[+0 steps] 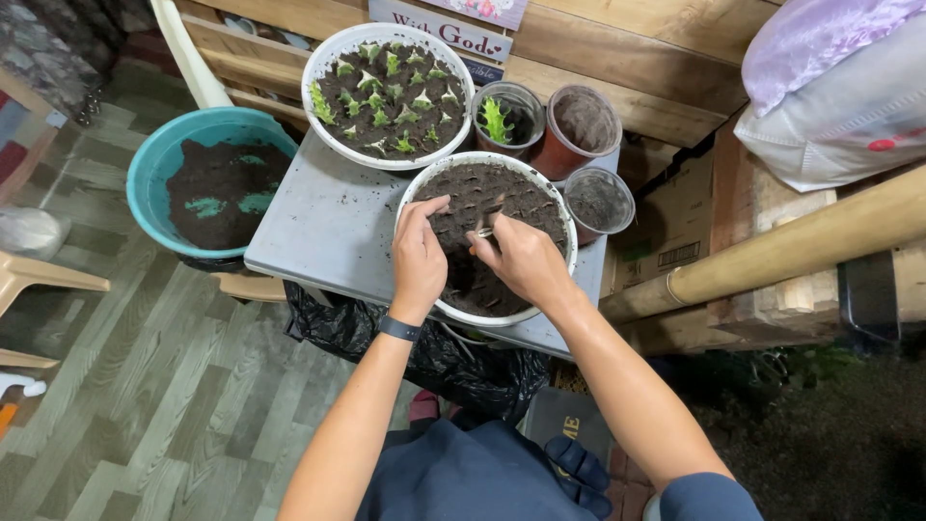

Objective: The person prepares soil in a white pot by pressing it down with their hands. They then use a small knife to create a grid of shallow grooves in the soil surface, preparing it for planting.

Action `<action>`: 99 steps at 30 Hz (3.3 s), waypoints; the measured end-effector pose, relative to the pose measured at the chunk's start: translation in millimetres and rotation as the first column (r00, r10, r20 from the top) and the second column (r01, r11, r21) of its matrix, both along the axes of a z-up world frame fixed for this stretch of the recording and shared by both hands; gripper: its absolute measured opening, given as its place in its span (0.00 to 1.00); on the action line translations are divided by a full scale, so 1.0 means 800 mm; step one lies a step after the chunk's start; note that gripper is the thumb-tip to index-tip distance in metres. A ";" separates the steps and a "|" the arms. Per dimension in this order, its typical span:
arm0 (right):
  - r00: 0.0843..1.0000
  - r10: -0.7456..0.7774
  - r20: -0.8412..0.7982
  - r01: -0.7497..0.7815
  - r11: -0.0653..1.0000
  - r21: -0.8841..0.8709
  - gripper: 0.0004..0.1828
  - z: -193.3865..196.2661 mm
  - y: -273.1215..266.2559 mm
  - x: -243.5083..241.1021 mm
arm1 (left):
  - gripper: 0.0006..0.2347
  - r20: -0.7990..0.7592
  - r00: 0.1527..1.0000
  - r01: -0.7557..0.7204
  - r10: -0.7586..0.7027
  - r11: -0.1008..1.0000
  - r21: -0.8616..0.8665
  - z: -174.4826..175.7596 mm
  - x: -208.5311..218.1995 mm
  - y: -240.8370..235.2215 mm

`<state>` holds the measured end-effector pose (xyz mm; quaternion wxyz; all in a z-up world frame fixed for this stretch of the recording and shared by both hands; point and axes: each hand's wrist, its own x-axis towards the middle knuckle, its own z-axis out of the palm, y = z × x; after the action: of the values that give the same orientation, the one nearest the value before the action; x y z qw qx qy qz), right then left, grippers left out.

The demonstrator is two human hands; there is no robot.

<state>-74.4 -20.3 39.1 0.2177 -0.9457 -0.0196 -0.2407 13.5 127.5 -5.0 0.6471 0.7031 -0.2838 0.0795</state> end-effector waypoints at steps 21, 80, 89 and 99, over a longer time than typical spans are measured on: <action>0.990 0.102 -0.097 -0.097 0.994 0.055 0.12 0.023 0.015 0.011 | 0.21 0.057 0.998 -0.013 0.003 0.984 0.177 -0.019 -0.008 0.044; 0.887 0.399 -0.231 -0.386 0.917 0.100 0.15 -0.004 0.028 0.031 | 0.25 -0.089 0.991 0.101 -0.095 0.993 0.068 -0.040 0.003 0.063; 0.875 0.351 -0.332 -0.315 0.936 0.159 0.12 -0.002 0.031 0.027 | 0.25 -0.099 0.991 0.095 -0.085 0.990 0.100 -0.042 0.003 0.061; 0.934 0.250 -0.254 -0.207 0.961 0.183 0.10 0.025 0.026 0.029 | 0.24 -0.129 0.988 0.096 -0.088 0.993 0.064 -0.045 0.004 0.061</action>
<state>-51.3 0.4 59.4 0.3170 -0.9415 -0.0805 -0.0809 16.9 175.9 -41.2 0.6418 0.7150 -0.2771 -0.0050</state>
